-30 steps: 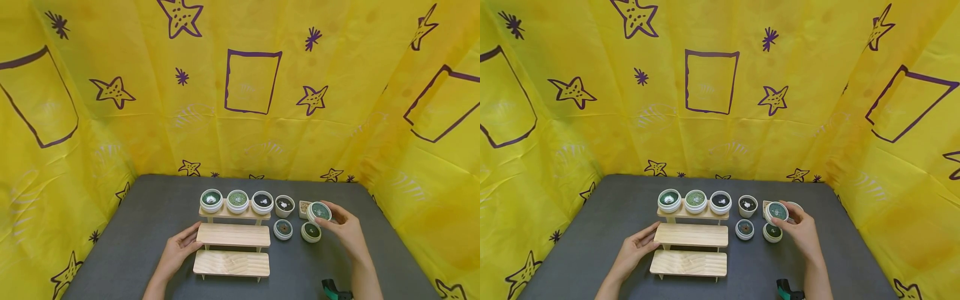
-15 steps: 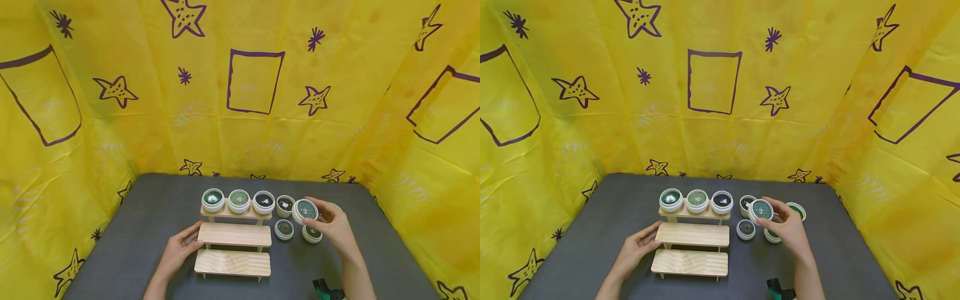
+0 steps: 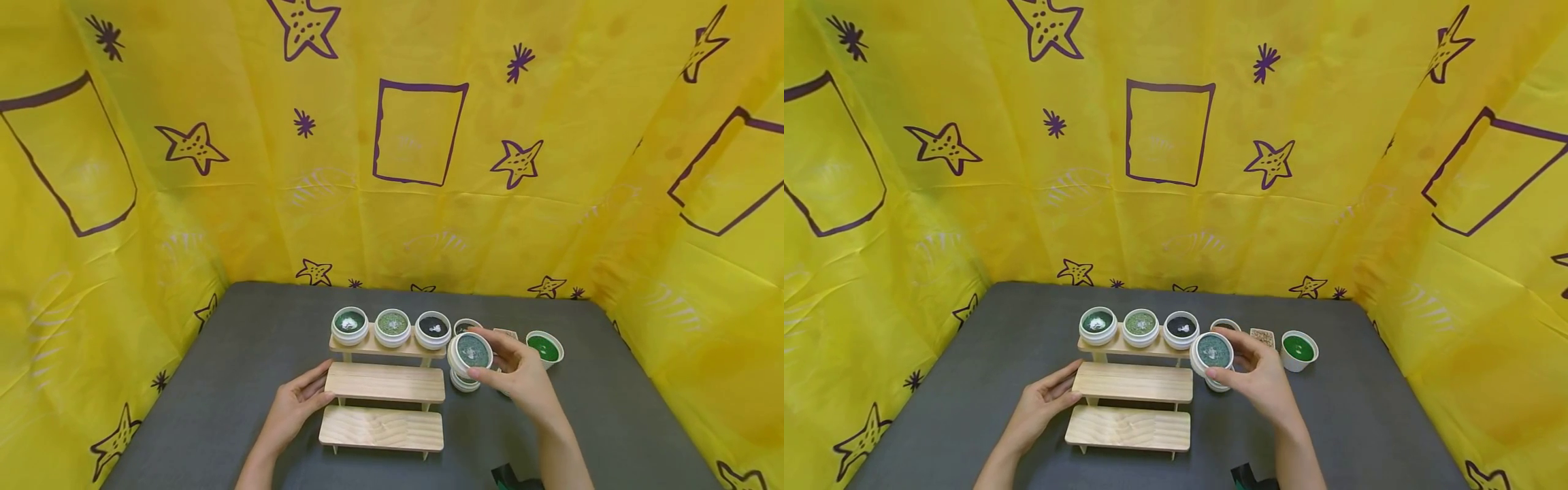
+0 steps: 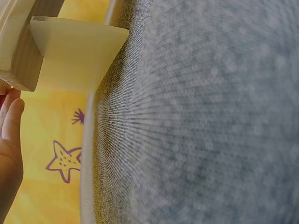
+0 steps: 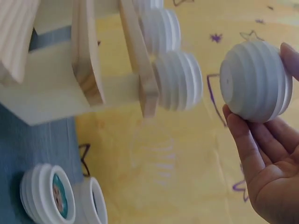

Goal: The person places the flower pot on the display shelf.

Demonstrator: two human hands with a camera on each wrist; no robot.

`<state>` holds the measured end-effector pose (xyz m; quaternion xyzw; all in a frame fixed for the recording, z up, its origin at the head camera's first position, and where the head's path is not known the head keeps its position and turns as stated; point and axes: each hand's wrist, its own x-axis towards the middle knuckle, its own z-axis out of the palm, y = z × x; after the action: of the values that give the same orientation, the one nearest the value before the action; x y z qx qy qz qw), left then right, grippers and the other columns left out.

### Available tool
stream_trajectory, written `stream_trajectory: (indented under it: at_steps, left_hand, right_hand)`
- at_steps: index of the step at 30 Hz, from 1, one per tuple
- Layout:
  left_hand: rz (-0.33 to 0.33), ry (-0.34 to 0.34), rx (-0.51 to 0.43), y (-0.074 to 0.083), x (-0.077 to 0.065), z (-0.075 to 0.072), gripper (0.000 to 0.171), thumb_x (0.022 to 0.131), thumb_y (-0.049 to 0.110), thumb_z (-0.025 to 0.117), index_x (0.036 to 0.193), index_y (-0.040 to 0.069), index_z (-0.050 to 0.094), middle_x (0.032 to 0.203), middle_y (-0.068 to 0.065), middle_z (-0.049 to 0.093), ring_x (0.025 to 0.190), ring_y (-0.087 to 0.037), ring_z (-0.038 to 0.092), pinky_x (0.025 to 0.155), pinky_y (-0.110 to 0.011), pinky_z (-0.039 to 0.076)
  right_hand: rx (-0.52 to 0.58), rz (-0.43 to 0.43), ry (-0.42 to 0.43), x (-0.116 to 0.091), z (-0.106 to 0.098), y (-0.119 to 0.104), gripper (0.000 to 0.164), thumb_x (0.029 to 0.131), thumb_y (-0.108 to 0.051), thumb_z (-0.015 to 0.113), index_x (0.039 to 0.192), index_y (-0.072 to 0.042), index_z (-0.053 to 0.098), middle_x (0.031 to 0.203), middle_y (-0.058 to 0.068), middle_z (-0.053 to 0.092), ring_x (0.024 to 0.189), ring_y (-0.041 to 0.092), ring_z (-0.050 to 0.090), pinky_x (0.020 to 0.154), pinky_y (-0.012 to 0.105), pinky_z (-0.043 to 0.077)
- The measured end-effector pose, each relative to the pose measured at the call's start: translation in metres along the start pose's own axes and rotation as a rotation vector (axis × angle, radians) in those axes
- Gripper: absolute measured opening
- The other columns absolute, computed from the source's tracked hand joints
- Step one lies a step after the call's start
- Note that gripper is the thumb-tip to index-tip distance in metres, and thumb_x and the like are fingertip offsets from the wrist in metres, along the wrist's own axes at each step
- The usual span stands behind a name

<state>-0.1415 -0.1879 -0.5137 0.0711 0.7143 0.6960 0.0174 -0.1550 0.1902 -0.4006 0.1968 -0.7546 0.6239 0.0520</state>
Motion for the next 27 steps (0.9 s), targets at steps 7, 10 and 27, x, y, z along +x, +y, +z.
stream_trajectory:
  at_steps: [7,10,27]
  left_hand:
    - [-0.004,0.002,0.003,0.0,0.0,0.0,0.062,0.09,0.005,0.069,0.145,-0.007,0.043,0.152,-0.023,0.042,0.116,0.01,0.058,0.091,-0.015,0.054]
    - [0.0,-0.001,0.005,0.0,0.0,-0.001,0.062,0.091,0.006,0.069,0.145,-0.007,0.042,0.152,-0.023,0.042,0.116,0.01,0.058,0.092,-0.015,0.054]
    - [-0.003,-0.002,0.007,0.0,0.0,0.0,0.062,0.09,0.006,0.069,0.145,-0.007,0.042,0.152,-0.024,0.042,0.115,0.01,0.059,0.091,-0.015,0.054]
  right_hand:
    - [0.022,-0.084,-0.112,0.003,0.026,-0.004,0.055,0.077,0.004,0.079,0.129,0.003,0.061,0.123,-0.009,0.069,0.105,0.002,0.065,0.087,0.018,0.056]
    - [0.003,-0.076,-0.143,0.005,0.039,-0.006,0.053,0.077,0.0,0.081,0.127,-0.001,0.063,0.122,0.003,0.07,0.102,0.002,0.066,0.086,0.021,0.057]
    - [0.065,0.118,-0.226,0.013,0.105,0.001,0.057,0.074,-0.015,0.087,0.126,-0.006,0.065,0.128,0.012,0.066,0.102,0.004,0.068,0.091,0.022,0.057]
